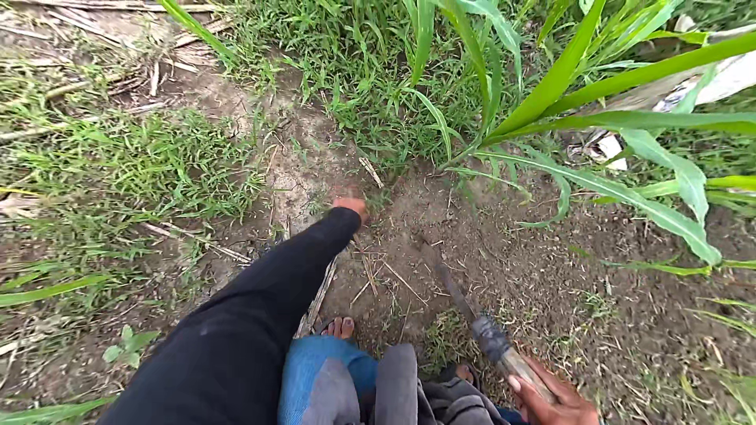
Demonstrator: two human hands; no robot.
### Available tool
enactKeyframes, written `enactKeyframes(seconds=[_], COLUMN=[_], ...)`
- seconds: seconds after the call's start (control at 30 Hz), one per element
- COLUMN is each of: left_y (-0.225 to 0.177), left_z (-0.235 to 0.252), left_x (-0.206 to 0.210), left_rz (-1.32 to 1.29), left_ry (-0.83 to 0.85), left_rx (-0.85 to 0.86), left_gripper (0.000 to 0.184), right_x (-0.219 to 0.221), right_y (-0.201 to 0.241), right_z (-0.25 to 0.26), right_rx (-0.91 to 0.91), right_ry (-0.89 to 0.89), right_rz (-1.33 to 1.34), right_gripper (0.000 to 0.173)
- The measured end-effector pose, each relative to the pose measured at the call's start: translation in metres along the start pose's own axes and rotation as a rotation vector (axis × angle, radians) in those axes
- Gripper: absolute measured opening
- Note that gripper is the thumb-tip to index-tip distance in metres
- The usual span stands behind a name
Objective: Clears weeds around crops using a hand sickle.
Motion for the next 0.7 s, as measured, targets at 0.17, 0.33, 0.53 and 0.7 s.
enactKeyframes(seconds=[0.17,0.33,0.53,0.7], left_y=[0.013,0.079,0.085,0.065], left_z=[-0.069,-0.081,-0.02,0.012], left_x=[0.07,0.08,0.031,0.014], left_rz=[-0.266,-0.662,-0.604,-0.376], left_ry=[0.057,-0.333,-0.462,-0.284], left_rx=[-0.003,-0.352,-0.19,-0.202], left_gripper=[0.053,0.055,0.066,0.054], right_x=[0.017,0.135,0.215,0.21], right_y=[0.01,0.029,0.034,0.029], right_z=[0.004,0.052,0.071,0.055], right_rx=[0.306,0.447,0.541,0.666], right_ry=[0.249,0.42,0.405,0.61], right_rz=[0.326,0.404,0.43,0.67], right_gripper=[0.037,0.038,0.039,0.033])
Point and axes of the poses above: each hand's wrist, its own z-axis towards the middle knuckle, its own x-axis out of the palm, y = z × x, the point moved 3 cm from there along z, towards the middle knuckle, and after that the axes turned 8 degrees about -y, right-handed, at the moved point
